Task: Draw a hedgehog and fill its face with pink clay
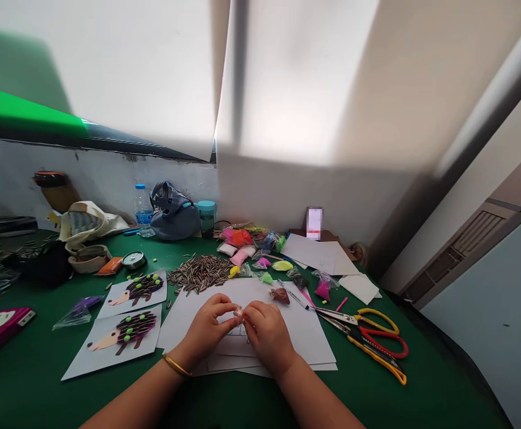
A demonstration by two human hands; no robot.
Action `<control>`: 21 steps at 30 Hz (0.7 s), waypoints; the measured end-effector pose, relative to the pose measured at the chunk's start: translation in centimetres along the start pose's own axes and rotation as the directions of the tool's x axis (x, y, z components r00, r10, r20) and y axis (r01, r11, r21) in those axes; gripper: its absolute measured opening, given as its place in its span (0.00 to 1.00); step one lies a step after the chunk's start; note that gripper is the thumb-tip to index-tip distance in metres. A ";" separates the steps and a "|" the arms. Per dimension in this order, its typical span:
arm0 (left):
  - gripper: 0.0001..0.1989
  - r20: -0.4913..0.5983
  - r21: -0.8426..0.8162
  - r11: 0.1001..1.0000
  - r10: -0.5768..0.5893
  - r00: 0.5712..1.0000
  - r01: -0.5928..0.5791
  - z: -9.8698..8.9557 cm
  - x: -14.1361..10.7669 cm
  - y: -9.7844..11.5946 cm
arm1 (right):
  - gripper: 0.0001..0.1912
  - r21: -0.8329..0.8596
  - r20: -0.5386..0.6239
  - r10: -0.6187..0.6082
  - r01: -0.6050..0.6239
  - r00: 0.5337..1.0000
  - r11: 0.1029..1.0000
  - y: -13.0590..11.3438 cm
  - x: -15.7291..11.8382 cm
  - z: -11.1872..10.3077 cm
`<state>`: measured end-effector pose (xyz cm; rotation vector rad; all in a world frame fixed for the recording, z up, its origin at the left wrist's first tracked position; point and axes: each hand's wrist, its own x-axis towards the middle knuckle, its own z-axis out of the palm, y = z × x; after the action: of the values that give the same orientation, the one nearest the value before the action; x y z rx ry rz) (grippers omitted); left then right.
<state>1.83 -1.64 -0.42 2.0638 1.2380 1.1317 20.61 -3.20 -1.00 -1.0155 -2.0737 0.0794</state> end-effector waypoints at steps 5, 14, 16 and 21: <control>0.06 0.042 0.124 0.990 0.064 0.997 -0.068 0.1 -0.2 0.1 | 0.09 0.046 0.028 0.007 -0.009 1.000 0.999 -0.1 -0.1 0.2; 0.07 0.074 0.150 0.989 -0.020 0.997 0.008 0.0 -0.1 0.1 | 0.12 0.090 0.031 0.015 -0.017 0.999 0.996 0.3 -0.1 0.7; 0.07 0.071 0.150 0.989 -0.028 0.997 0.017 0.0 -0.1 0.1 | 0.11 0.052 0.033 0.020 -0.021 0.999 0.998 0.3 -0.1 0.8; 0.05 0.082 0.169 0.986 -0.007 0.997 -0.007 0.2 -0.2 0.5 | 0.07 -0.007 0.060 0.018 -0.018 0.998 1.000 0.2 -0.1 0.4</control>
<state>2.14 -2.05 -0.23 2.2111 1.3339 0.9599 20.46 -3.04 -1.36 -1.0476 -2.1204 0.1136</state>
